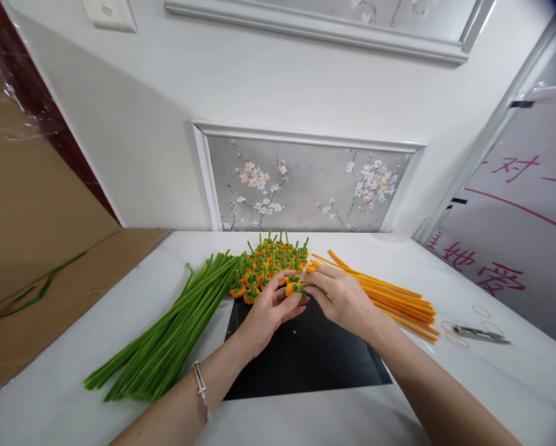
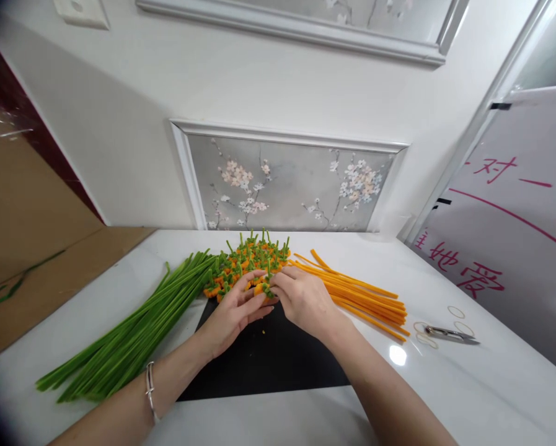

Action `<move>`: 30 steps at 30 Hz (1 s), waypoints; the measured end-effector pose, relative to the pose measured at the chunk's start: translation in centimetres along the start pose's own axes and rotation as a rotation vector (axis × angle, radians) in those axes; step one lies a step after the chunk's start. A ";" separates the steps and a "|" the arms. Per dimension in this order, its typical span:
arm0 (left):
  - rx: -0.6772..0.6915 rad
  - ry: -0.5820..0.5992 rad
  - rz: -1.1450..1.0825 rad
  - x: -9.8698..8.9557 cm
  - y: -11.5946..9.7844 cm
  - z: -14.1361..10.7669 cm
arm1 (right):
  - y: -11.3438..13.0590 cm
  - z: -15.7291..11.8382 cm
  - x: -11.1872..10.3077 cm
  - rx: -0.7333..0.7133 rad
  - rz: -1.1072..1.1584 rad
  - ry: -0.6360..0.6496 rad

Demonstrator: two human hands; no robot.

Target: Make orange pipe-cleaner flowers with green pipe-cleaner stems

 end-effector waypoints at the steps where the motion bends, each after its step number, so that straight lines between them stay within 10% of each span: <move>1: 0.028 -0.023 0.050 0.0 0.1 0.0 | 0.1 0.0 0.0 0.001 -0.014 0.012; 11: 0.021 -0.092 0.195 0.0 0.7 0.3 | 1.5 0.2 -0.1 -0.162 -0.413 0.118; 21: -0.085 -0.057 -0.033 0.0 0.2 0.1 | 1.6 0.5 -2.8 -0.015 0.041 -0.028; 30: -0.077 -0.001 -0.064 0.2 0.2 0.0 | 0.8 0.3 -1.0 0.236 0.184 0.035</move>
Point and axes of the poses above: each hand's wrist, its own z-axis towards the middle knuckle, its own x-axis out of the palm, y = z × x, the point moved 2 cm from there along z, towards the middle knuckle, and after that the axes turned 8 degrees about z, right-handed, at the moved point
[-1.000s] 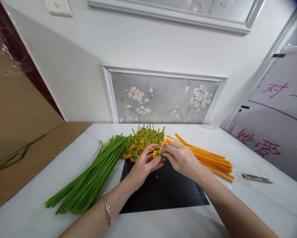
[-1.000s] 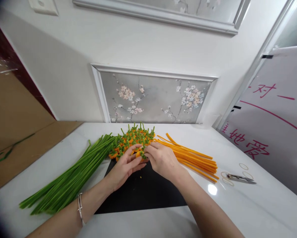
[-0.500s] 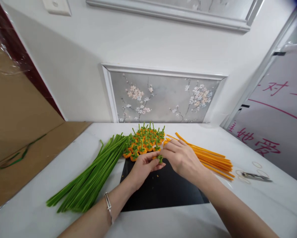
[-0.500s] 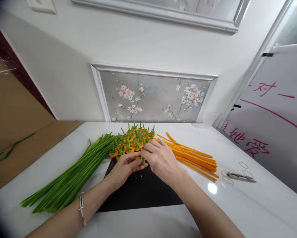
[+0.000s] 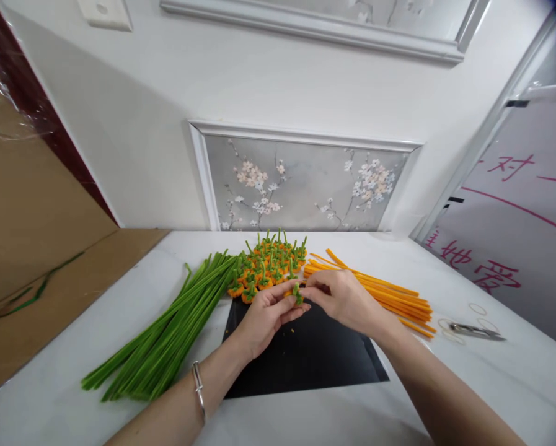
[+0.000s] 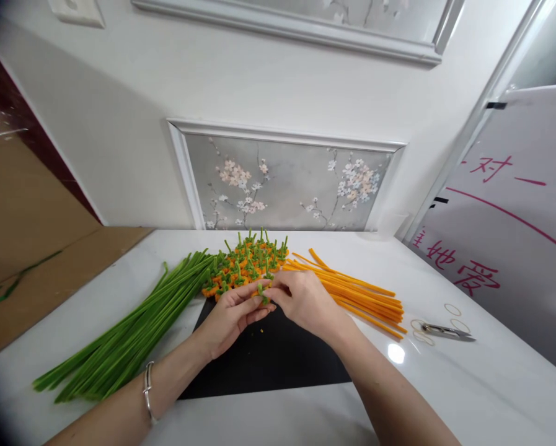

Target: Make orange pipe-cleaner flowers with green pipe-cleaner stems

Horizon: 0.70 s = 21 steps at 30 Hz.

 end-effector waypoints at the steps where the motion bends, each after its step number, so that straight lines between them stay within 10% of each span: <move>1: 0.001 0.004 -0.005 0.0 0.0 0.0 | -0.1 0.0 0.3 0.023 0.011 0.011; 21: 0.043 0.150 0.094 0.4 -0.1 -0.2 | -0.1 0.1 0.9 0.011 0.151 0.021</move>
Point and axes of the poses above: each hand's wrist, its own z-axis towards the middle knuckle, its own x-axis out of the palm, y = z × x, the point moved 2 cm from there along z, towards the middle knuckle, and after that the axes turned 8 degrees about z, right-handed, at the moved point
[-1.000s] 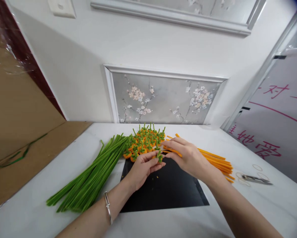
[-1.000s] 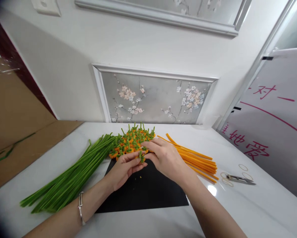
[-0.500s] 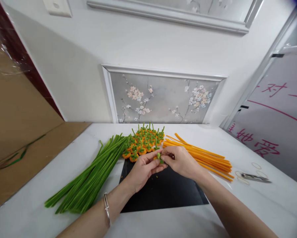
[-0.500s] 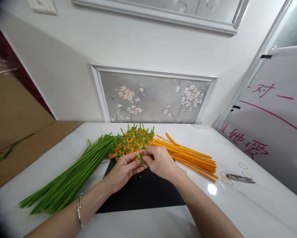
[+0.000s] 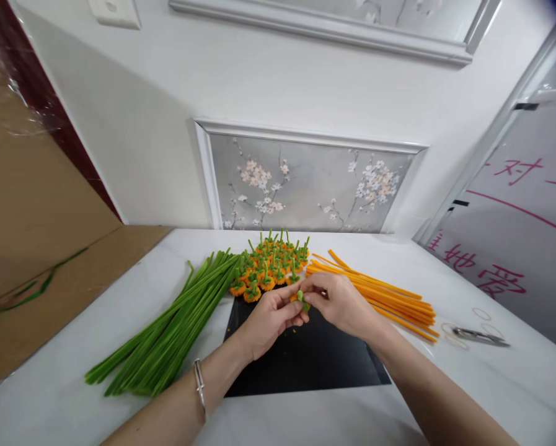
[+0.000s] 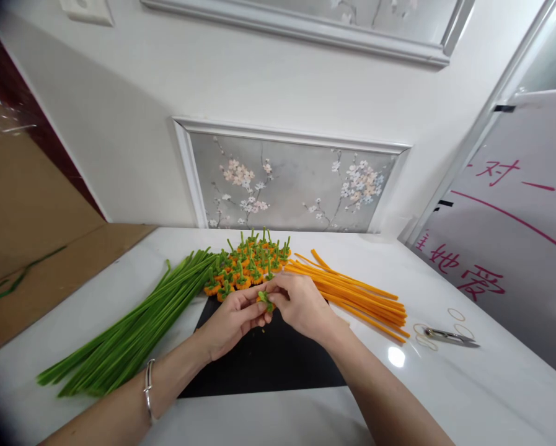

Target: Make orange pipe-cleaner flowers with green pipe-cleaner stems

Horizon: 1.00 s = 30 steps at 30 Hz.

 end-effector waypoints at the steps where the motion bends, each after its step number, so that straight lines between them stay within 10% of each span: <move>1: -0.001 0.005 0.016 0.0 0.0 0.0 | 0.1 -0.1 0.1 -0.027 -0.011 0.003; 7: 0.006 0.038 0.069 -0.1 0.2 -0.1 | 0.1 -0.3 0.8 -0.179 -0.162 0.029; 22: -0.039 -0.039 -0.147 0.2 -1.1 -0.4 | -0.3 0.2 -3.7 -0.044 -0.085 -0.120; 30: 0.003 -0.117 -0.048 -0.1 -0.2 0.1 | 1.3 -0.3 -1.1 -0.062 -0.014 -0.006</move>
Point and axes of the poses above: each hand's wrist, its own z-axis towards the middle knuckle, its own x-axis out of the palm, y = z × x, the point moved 2 cm from there along z, towards the middle knuckle, and after that the axes turned 8 degrees about z, right-handed, at the moved point
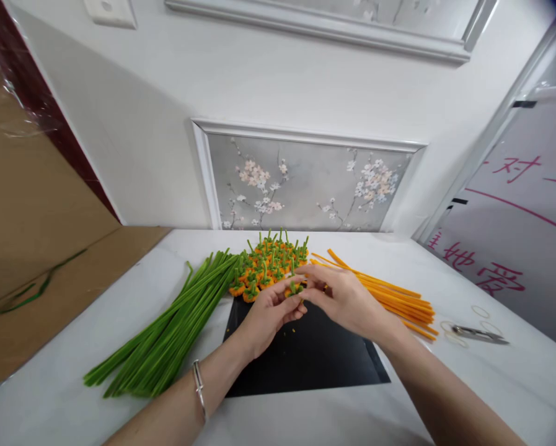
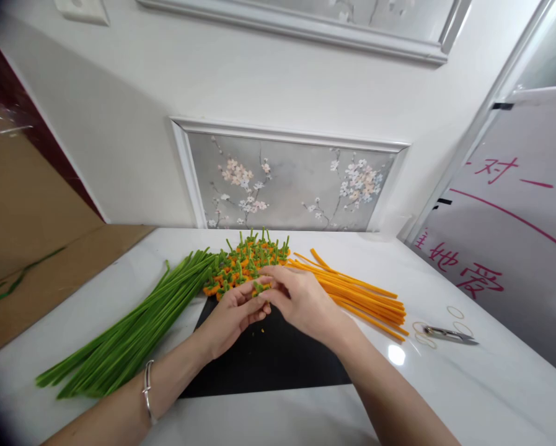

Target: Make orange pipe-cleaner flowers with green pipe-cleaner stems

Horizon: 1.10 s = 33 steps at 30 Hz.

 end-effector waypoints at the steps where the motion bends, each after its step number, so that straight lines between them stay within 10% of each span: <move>1: 0.006 -0.007 0.016 0.0 0.1 0.0 | 0.2 0.0 0.4 -0.007 -0.020 0.006; 33: -0.017 -0.064 -0.093 0.2 0.4 -0.2 | -0.9 0.5 0.0 0.016 0.011 -0.060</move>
Point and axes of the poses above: each hand's wrist, its own z-axis towards the middle knuckle, its own x-axis out of the palm, y = z × x, the point moved 2 cm from there along z, towards the middle knuckle, and after that the axes turned 8 degrees about z, right-handed, at the moved point
